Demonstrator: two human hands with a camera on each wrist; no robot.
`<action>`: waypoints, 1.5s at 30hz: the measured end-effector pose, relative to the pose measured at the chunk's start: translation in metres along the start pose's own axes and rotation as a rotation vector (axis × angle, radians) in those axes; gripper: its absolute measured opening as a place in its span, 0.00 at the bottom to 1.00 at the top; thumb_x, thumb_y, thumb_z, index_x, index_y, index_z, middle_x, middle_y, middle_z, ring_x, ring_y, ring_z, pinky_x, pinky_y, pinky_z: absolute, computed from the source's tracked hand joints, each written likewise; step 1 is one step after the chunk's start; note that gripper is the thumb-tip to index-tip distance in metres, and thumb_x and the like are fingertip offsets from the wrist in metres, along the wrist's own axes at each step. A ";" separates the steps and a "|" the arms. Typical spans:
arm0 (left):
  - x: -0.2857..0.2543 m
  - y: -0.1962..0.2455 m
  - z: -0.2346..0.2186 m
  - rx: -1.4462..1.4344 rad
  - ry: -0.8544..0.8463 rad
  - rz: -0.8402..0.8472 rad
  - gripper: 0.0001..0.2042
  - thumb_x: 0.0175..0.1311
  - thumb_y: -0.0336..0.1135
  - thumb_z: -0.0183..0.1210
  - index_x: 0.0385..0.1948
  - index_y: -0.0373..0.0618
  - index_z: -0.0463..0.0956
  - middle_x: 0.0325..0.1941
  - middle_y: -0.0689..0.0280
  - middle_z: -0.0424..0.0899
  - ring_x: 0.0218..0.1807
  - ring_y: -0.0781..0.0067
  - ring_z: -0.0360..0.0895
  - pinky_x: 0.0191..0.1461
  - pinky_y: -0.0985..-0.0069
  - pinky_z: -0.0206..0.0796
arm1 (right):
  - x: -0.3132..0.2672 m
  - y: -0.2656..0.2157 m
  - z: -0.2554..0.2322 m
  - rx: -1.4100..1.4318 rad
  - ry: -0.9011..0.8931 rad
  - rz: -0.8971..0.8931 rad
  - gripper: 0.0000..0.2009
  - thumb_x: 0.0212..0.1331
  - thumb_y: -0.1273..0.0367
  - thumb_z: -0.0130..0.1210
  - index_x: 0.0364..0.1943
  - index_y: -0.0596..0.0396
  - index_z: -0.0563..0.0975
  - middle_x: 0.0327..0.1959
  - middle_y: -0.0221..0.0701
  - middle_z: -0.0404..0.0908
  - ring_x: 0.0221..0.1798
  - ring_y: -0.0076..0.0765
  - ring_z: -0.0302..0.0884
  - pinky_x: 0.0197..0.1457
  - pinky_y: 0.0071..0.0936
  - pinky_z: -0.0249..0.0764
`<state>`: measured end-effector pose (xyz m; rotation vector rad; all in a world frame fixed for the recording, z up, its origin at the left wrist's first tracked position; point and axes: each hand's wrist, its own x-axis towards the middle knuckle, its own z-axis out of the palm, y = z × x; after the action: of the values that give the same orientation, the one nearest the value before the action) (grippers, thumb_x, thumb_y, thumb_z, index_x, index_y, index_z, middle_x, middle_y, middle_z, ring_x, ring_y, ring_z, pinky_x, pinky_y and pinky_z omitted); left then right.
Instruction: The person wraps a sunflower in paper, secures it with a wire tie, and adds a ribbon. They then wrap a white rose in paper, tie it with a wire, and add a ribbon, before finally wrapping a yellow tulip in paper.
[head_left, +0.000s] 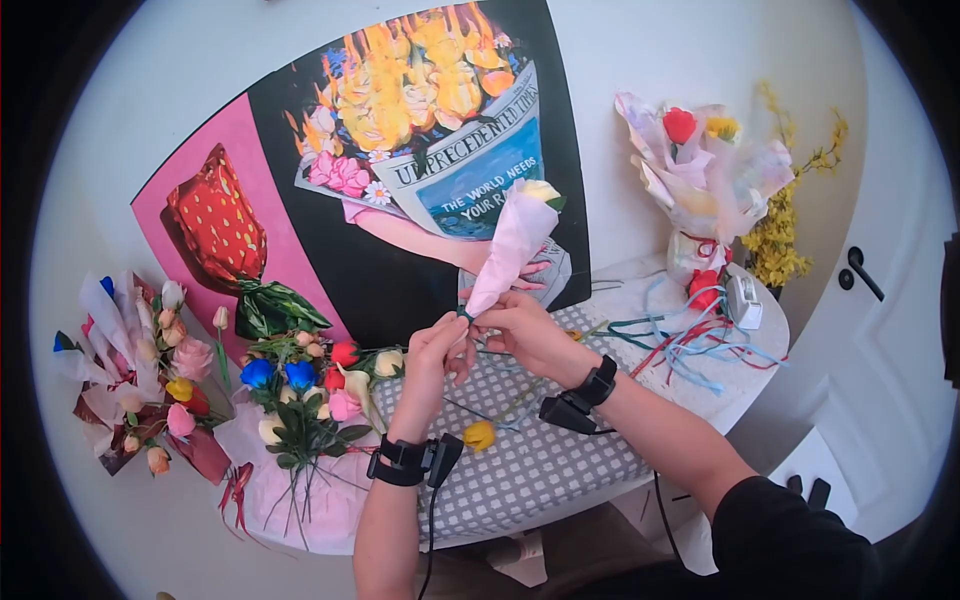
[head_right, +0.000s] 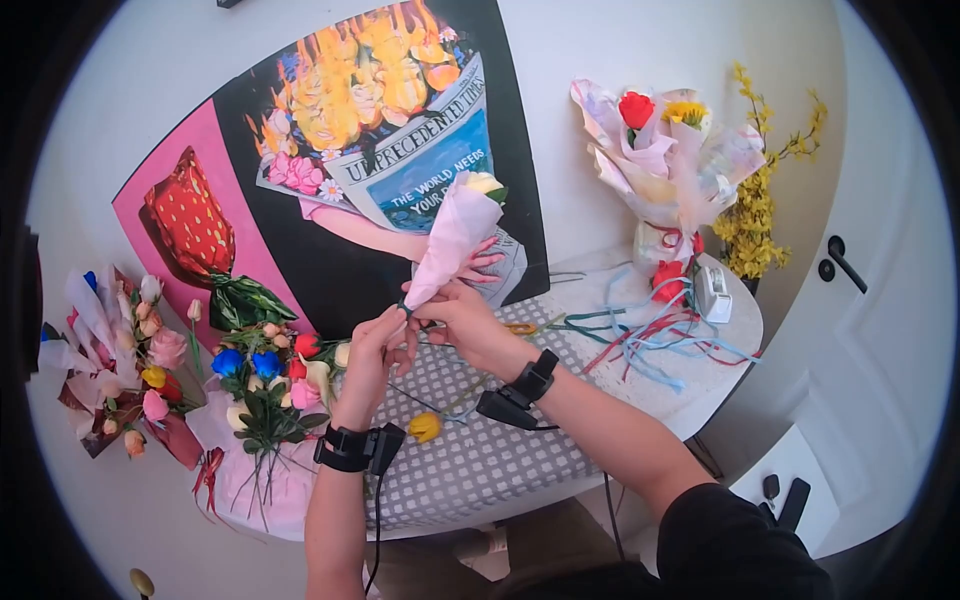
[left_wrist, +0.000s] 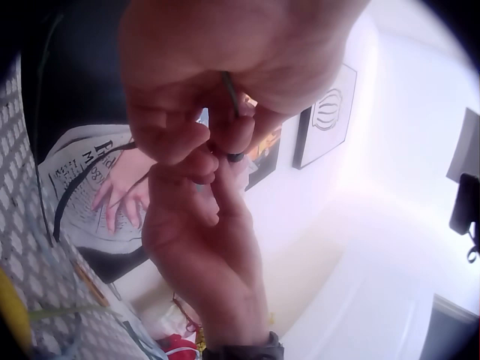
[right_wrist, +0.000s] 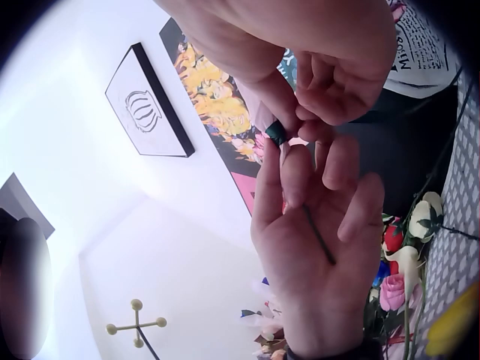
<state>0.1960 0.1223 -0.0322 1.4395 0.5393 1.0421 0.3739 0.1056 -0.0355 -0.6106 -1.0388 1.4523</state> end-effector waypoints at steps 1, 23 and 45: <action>0.000 0.000 0.000 -0.002 0.004 0.005 0.17 0.75 0.44 0.55 0.36 0.37 0.80 0.23 0.72 0.74 0.27 0.83 0.74 0.18 0.84 0.54 | 0.000 -0.001 0.000 -0.004 -0.005 0.002 0.19 0.63 0.74 0.59 0.58 0.56 0.77 0.43 0.25 0.82 0.42 0.18 0.78 0.41 0.21 0.73; 0.001 -0.016 0.005 0.554 0.157 0.366 0.12 0.69 0.30 0.59 0.28 0.28 0.81 0.30 0.65 0.74 0.31 0.77 0.71 0.34 0.74 0.60 | -0.001 0.004 0.003 0.159 0.035 0.044 0.08 0.66 0.68 0.64 0.43 0.55 0.81 0.37 0.23 0.81 0.37 0.18 0.78 0.42 0.21 0.76; -0.004 -0.028 0.011 0.654 0.302 0.443 0.15 0.64 0.40 0.58 0.24 0.37 0.83 0.31 0.56 0.79 0.35 0.49 0.79 0.39 0.56 0.69 | -0.001 0.004 0.015 0.067 0.031 0.174 0.06 0.72 0.67 0.58 0.46 0.50 0.75 0.43 0.29 0.81 0.45 0.27 0.80 0.50 0.30 0.76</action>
<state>0.2102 0.1176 -0.0585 2.0492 0.8557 1.5383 0.3598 0.1013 -0.0323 -0.6873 -0.9273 1.6175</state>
